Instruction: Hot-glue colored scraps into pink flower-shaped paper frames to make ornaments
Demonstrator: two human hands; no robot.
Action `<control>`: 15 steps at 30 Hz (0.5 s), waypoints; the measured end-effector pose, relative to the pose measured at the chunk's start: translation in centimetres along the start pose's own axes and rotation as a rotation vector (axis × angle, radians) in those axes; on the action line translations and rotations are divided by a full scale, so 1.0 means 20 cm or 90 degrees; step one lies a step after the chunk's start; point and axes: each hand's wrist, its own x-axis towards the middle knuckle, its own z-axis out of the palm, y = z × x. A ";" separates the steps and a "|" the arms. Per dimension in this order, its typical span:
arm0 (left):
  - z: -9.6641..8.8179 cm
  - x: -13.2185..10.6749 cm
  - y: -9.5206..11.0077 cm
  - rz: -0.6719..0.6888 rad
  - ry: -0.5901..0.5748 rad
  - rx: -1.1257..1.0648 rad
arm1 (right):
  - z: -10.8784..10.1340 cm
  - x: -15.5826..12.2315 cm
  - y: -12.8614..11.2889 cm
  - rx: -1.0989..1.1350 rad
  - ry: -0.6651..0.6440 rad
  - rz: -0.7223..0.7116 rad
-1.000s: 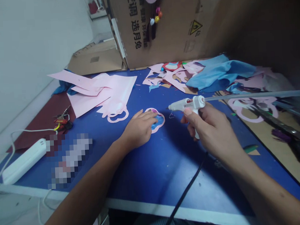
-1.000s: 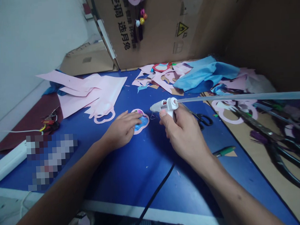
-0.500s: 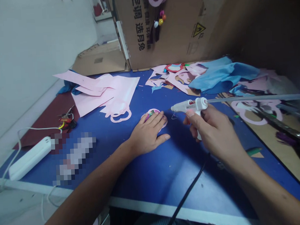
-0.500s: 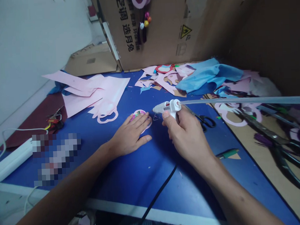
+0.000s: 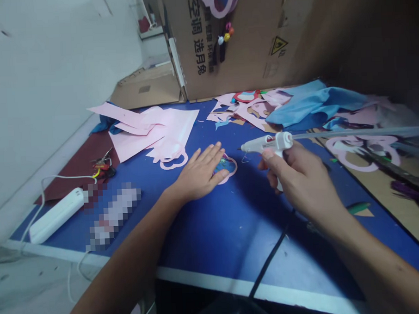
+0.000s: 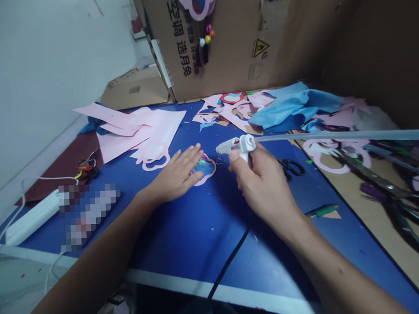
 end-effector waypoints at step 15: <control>0.06 0.05 0.03 -0.023 -0.037 0.000 | 0.04 0.03 0.08 0.025 0.026 -0.054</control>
